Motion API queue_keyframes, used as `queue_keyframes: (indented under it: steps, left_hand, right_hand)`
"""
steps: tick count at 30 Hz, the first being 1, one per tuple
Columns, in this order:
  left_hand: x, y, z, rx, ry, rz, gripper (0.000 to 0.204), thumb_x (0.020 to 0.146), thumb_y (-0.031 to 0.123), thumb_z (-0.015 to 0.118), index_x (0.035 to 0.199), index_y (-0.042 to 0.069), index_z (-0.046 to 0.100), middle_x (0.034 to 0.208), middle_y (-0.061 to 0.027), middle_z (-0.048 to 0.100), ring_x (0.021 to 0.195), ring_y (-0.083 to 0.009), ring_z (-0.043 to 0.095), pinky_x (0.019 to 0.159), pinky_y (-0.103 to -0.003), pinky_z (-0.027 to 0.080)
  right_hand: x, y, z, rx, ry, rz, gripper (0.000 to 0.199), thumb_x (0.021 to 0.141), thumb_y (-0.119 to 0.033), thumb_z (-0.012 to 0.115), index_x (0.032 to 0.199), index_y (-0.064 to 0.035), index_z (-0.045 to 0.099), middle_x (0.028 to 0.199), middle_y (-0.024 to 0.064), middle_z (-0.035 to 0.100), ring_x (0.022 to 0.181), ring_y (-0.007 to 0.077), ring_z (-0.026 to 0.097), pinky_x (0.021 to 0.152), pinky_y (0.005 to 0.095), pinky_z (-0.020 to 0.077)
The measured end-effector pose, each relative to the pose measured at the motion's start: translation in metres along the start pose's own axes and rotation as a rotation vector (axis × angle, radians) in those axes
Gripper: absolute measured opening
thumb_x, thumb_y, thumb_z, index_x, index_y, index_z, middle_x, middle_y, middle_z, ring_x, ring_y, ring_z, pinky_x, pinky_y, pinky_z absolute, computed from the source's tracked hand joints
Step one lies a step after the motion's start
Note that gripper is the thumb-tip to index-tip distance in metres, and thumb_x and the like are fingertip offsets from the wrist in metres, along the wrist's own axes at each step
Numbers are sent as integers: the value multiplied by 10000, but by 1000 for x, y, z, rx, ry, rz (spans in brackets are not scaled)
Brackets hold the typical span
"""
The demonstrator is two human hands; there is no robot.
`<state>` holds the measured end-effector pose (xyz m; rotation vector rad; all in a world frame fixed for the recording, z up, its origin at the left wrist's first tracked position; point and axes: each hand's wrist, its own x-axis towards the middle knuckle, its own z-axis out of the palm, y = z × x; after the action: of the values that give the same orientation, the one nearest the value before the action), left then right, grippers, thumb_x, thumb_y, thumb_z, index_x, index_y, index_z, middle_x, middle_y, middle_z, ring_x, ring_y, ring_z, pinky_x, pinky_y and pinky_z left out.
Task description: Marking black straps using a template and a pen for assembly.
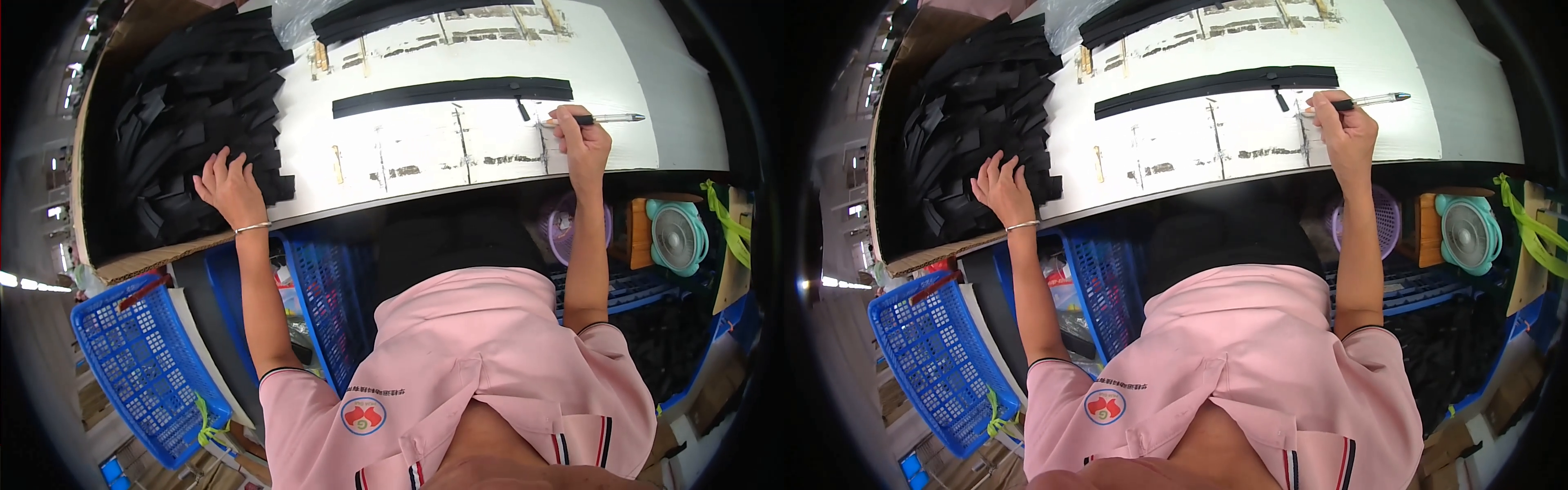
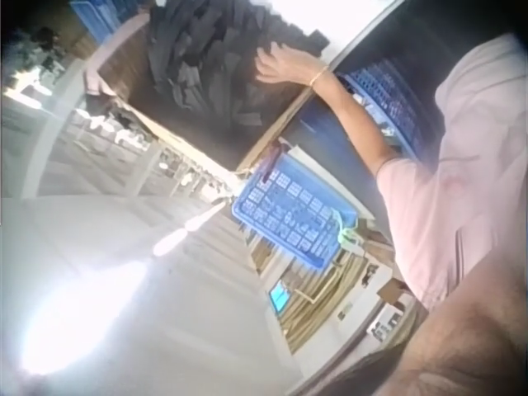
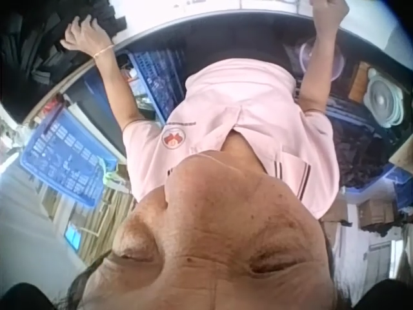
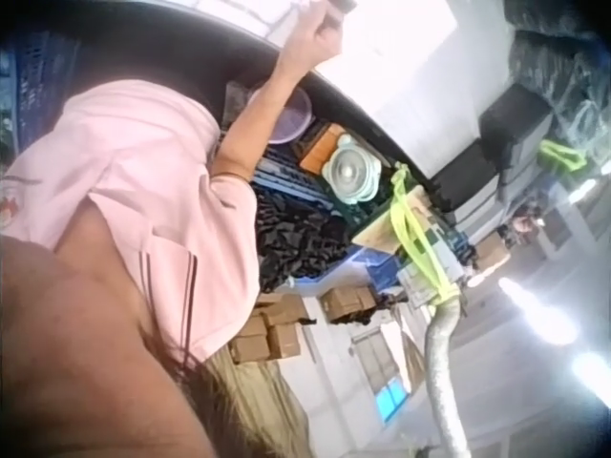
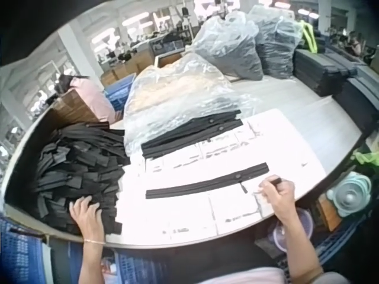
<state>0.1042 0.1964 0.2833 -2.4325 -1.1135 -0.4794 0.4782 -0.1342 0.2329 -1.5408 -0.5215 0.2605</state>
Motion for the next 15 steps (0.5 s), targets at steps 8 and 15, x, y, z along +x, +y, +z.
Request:
queue_keyframes:
  steps: [8, 15]
  left_hand:
    - [6, -3, -2, -145, 186, 90, 84, 980, 156, 642, 999, 76, 629, 1113, -61, 717, 1134, -266, 626, 1197, -519, 236]
    - [29, 30, -8, -406, 100, 53, 87, 945, 83, 670, 1014, 45, 634, 955, -102, 684, 924, -318, 632, 970, -430, 457]
  right_hand:
    - [-1, 3, -1, -31, -26, 4, 142, 976, -113, 674, 937, 2, 747, 711, -11, 629, 601, 26, 488, 521, 206, 348]
    - [0, 2, -3, -51, -36, -25, 140, 970, -114, 679, 958, 8, 746, 789, 15, 704, 679, 51, 583, 605, 209, 457]
